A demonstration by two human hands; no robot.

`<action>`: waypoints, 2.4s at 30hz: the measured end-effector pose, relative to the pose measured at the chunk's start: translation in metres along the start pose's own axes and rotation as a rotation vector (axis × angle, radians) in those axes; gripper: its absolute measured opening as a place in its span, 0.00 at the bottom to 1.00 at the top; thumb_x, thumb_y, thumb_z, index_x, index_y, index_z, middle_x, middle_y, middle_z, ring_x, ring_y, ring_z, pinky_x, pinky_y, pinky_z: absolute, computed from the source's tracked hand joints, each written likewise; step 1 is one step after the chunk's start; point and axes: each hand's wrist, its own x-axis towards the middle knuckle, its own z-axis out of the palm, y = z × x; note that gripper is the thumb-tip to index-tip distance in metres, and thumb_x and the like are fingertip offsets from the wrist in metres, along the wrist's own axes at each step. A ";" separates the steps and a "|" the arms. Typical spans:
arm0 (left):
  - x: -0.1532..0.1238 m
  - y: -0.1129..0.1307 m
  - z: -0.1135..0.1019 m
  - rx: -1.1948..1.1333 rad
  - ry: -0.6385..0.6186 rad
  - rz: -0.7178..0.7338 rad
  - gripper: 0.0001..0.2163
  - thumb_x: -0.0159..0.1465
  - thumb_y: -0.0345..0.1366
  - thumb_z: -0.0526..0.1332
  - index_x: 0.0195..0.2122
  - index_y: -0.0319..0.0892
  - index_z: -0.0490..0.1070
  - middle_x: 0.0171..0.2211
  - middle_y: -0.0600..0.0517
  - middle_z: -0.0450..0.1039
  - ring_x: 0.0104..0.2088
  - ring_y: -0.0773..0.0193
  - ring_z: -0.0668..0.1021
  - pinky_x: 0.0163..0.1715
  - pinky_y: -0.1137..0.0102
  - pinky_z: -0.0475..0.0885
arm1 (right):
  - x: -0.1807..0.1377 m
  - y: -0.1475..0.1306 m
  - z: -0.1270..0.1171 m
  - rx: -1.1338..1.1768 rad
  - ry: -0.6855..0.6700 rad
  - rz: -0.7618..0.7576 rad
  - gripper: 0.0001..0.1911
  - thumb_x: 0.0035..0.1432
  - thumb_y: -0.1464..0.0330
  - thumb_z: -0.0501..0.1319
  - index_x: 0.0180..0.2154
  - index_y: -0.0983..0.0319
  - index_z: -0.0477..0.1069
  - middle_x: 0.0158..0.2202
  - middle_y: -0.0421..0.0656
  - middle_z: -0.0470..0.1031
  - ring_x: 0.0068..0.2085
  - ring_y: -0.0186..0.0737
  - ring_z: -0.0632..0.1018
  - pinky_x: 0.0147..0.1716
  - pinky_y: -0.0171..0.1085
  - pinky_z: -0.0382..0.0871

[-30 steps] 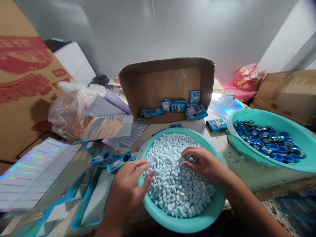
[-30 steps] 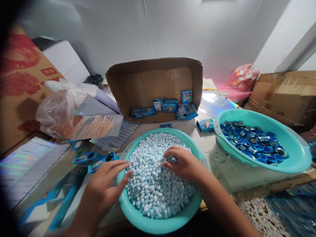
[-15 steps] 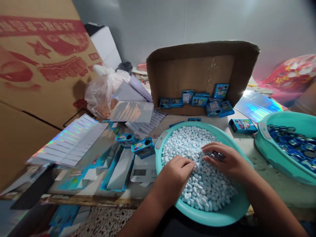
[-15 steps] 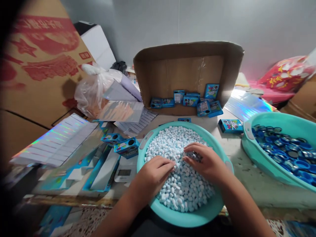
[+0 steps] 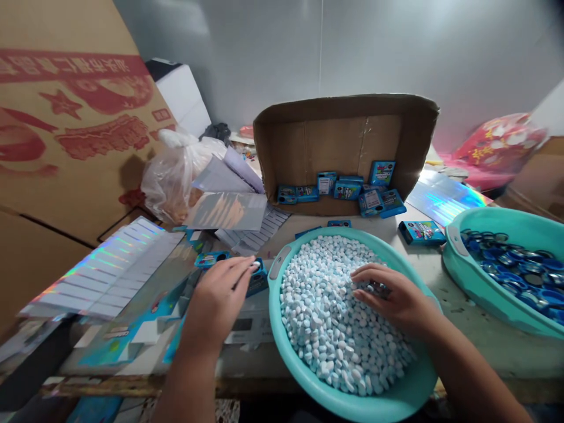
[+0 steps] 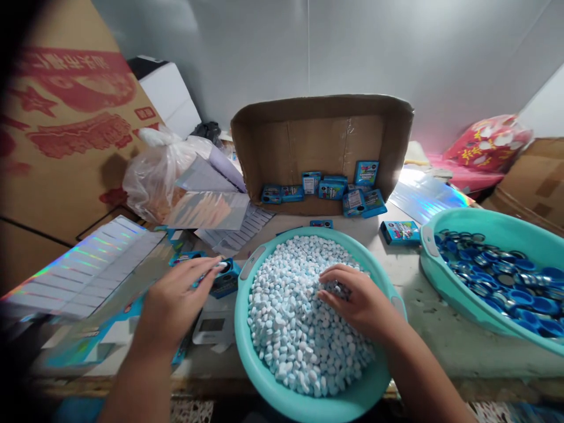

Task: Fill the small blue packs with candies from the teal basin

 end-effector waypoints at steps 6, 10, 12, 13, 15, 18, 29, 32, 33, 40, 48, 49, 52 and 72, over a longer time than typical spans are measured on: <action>0.003 -0.035 -0.004 0.024 -0.195 -0.041 0.12 0.69 0.39 0.59 0.45 0.41 0.80 0.41 0.48 0.83 0.42 0.56 0.83 0.48 0.61 0.78 | 0.000 0.000 0.000 0.022 -0.002 0.012 0.05 0.66 0.64 0.63 0.42 0.56 0.75 0.44 0.47 0.79 0.45 0.47 0.79 0.45 0.46 0.76; 0.004 -0.027 0.003 -0.040 -0.208 -0.106 0.12 0.68 0.39 0.60 0.47 0.42 0.80 0.43 0.48 0.83 0.44 0.57 0.83 0.48 0.63 0.78 | -0.001 0.001 0.001 0.039 0.004 -0.004 0.05 0.65 0.65 0.63 0.43 0.56 0.74 0.44 0.46 0.79 0.45 0.46 0.80 0.45 0.45 0.77; 0.003 -0.024 0.006 -0.052 -0.208 -0.117 0.12 0.69 0.39 0.59 0.46 0.43 0.80 0.44 0.48 0.83 0.45 0.57 0.83 0.49 0.62 0.78 | -0.001 0.002 0.002 0.045 0.010 -0.007 0.04 0.65 0.65 0.63 0.42 0.55 0.75 0.43 0.46 0.79 0.45 0.47 0.80 0.45 0.46 0.77; 0.003 -0.024 0.006 -0.054 -0.201 -0.121 0.12 0.69 0.39 0.59 0.46 0.43 0.80 0.45 0.48 0.83 0.45 0.57 0.83 0.50 0.62 0.78 | -0.001 0.003 0.002 0.050 0.015 -0.009 0.04 0.65 0.66 0.63 0.42 0.55 0.75 0.43 0.46 0.79 0.45 0.48 0.80 0.45 0.47 0.77; 0.002 -0.024 0.007 -0.062 -0.182 -0.127 0.12 0.69 0.40 0.60 0.48 0.43 0.79 0.47 0.48 0.82 0.47 0.57 0.83 0.51 0.61 0.78 | -0.001 0.003 0.003 0.062 0.022 -0.013 0.04 0.64 0.66 0.64 0.42 0.55 0.75 0.43 0.46 0.79 0.45 0.48 0.80 0.45 0.48 0.77; 0.002 -0.024 0.006 -0.064 -0.157 -0.128 0.12 0.68 0.40 0.61 0.48 0.43 0.78 0.46 0.48 0.82 0.46 0.57 0.82 0.50 0.63 0.78 | -0.002 0.003 0.003 0.066 0.023 -0.015 0.04 0.65 0.66 0.64 0.42 0.54 0.75 0.43 0.46 0.79 0.45 0.49 0.80 0.45 0.48 0.77; -0.007 0.059 0.017 -0.352 -0.432 0.148 0.13 0.64 0.43 0.68 0.48 0.46 0.77 0.40 0.51 0.79 0.39 0.62 0.80 0.39 0.69 0.78 | 0.000 0.000 0.000 0.065 0.009 0.012 0.04 0.64 0.66 0.64 0.42 0.55 0.75 0.44 0.46 0.79 0.45 0.48 0.79 0.46 0.48 0.76; -0.013 0.070 0.028 -0.397 -0.508 0.193 0.11 0.67 0.39 0.64 0.49 0.43 0.77 0.40 0.49 0.78 0.39 0.61 0.81 0.39 0.68 0.78 | 0.000 -0.002 -0.001 0.065 0.011 0.015 0.04 0.64 0.66 0.65 0.42 0.56 0.75 0.43 0.45 0.79 0.45 0.46 0.79 0.46 0.46 0.76; -0.015 0.071 0.031 -0.393 -0.509 0.193 0.10 0.68 0.36 0.62 0.49 0.42 0.76 0.39 0.49 0.78 0.39 0.61 0.80 0.39 0.67 0.78 | 0.000 -0.002 -0.001 0.063 0.010 0.016 0.04 0.64 0.67 0.65 0.41 0.56 0.75 0.43 0.45 0.79 0.45 0.46 0.79 0.46 0.46 0.75; -0.021 0.073 0.043 -0.351 -0.388 0.251 0.11 0.70 0.32 0.59 0.50 0.40 0.75 0.38 0.47 0.78 0.38 0.61 0.80 0.38 0.68 0.78 | -0.001 -0.002 0.003 0.074 0.036 0.029 0.04 0.64 0.67 0.64 0.41 0.56 0.75 0.42 0.47 0.79 0.45 0.48 0.79 0.46 0.48 0.76; -0.004 0.024 0.010 -0.294 -0.207 0.038 0.10 0.70 0.41 0.60 0.49 0.46 0.77 0.43 0.49 0.80 0.43 0.62 0.82 0.45 0.71 0.78 | -0.003 0.000 0.005 0.114 0.054 0.052 0.05 0.62 0.68 0.65 0.41 0.54 0.75 0.44 0.45 0.78 0.46 0.50 0.78 0.47 0.48 0.75; -0.002 0.013 0.003 -0.261 -0.167 0.009 0.11 0.70 0.43 0.60 0.47 0.47 0.78 0.42 0.50 0.80 0.42 0.62 0.83 0.45 0.71 0.78 | -0.003 0.001 0.005 0.118 0.052 0.052 0.05 0.62 0.68 0.65 0.42 0.54 0.75 0.44 0.45 0.78 0.46 0.50 0.78 0.47 0.48 0.75; 0.003 -0.020 -0.011 -0.170 -0.132 -0.070 0.15 0.68 0.50 0.60 0.44 0.47 0.80 0.40 0.51 0.82 0.41 0.61 0.83 0.44 0.70 0.78 | -0.003 0.002 0.005 0.127 0.048 0.039 0.05 0.63 0.68 0.64 0.42 0.54 0.74 0.44 0.45 0.78 0.47 0.49 0.78 0.47 0.48 0.74; 0.017 -0.044 0.007 -0.242 -0.316 -0.283 0.15 0.63 0.51 0.65 0.43 0.48 0.80 0.41 0.52 0.81 0.42 0.57 0.81 0.44 0.66 0.75 | -0.002 -0.003 -0.002 0.170 -0.004 0.081 0.23 0.74 0.54 0.47 0.43 0.58 0.76 0.46 0.48 0.78 0.50 0.50 0.77 0.51 0.46 0.71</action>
